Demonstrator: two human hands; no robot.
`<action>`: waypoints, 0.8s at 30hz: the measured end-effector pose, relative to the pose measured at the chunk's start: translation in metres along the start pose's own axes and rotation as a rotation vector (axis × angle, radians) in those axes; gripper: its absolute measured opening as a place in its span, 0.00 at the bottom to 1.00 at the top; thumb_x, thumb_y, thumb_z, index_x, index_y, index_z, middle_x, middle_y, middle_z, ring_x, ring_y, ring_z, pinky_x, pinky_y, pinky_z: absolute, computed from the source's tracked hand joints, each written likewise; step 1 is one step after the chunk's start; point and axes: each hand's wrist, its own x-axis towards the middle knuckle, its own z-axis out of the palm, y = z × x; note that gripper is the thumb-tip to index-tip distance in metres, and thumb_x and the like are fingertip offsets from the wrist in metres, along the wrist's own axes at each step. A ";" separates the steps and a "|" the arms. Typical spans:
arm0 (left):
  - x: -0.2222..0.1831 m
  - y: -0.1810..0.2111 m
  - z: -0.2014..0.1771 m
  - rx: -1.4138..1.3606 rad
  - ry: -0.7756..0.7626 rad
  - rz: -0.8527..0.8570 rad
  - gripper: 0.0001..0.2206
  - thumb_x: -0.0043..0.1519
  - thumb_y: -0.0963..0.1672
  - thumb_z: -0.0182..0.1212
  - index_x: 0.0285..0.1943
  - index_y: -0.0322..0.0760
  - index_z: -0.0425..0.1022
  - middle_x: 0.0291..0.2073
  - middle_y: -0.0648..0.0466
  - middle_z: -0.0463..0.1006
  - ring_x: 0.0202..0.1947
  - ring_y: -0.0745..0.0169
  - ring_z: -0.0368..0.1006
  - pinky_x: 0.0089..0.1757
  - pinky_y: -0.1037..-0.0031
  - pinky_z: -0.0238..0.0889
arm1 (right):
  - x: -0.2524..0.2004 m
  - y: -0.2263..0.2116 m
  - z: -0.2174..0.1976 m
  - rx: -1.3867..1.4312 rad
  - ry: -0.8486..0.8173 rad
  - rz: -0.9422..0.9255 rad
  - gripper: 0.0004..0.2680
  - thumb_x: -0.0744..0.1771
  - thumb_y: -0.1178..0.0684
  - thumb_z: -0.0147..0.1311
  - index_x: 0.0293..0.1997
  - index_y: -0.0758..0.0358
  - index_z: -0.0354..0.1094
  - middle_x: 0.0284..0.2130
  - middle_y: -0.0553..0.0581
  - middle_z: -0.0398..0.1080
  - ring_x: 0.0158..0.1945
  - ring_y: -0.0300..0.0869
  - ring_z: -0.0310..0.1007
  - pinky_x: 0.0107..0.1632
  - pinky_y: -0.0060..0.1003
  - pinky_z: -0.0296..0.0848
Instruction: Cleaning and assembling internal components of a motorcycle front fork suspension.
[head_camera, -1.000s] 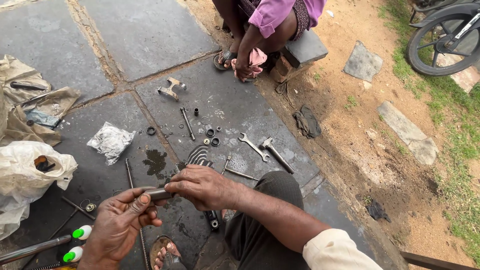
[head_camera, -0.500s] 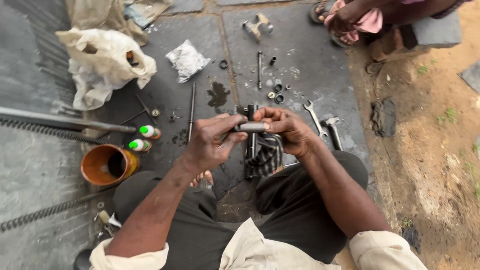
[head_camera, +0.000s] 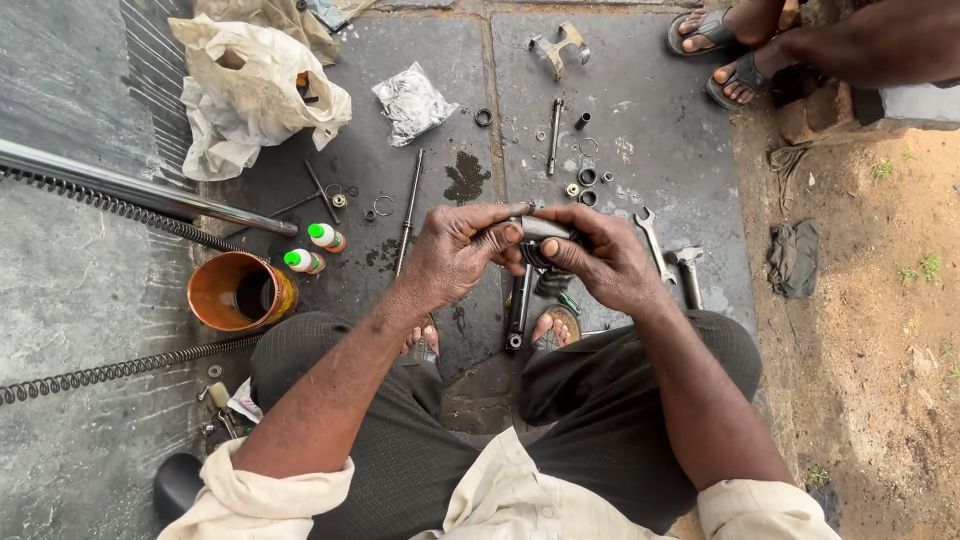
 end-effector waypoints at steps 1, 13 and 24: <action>0.001 0.002 0.001 0.002 -0.002 0.003 0.16 0.66 0.44 0.61 0.61 0.30 0.77 0.37 0.51 0.83 0.33 0.70 0.82 0.35 0.79 0.82 | 0.001 0.000 0.001 -0.001 0.003 -0.003 0.17 0.68 0.48 0.59 0.61 0.67 0.70 0.44 0.59 0.78 0.45 0.40 0.78 0.47 0.34 0.78; 0.028 -0.011 -0.036 0.495 0.712 0.165 0.09 0.70 0.44 0.56 0.43 0.36 0.80 0.25 0.53 0.83 0.20 0.72 0.80 0.19 0.79 0.74 | 0.003 0.002 0.022 -0.330 0.057 -0.009 0.17 0.70 0.40 0.52 0.58 0.62 0.69 0.23 0.50 0.75 0.25 0.35 0.76 0.27 0.36 0.75; 0.028 0.007 -0.116 -0.134 1.078 0.077 0.10 0.69 0.43 0.54 0.41 0.31 0.78 0.27 0.47 0.82 0.18 0.66 0.78 0.19 0.77 0.75 | -0.001 0.023 0.003 -0.297 0.024 0.219 0.17 0.69 0.39 0.50 0.55 0.59 0.74 0.24 0.51 0.69 0.25 0.37 0.66 0.24 0.34 0.68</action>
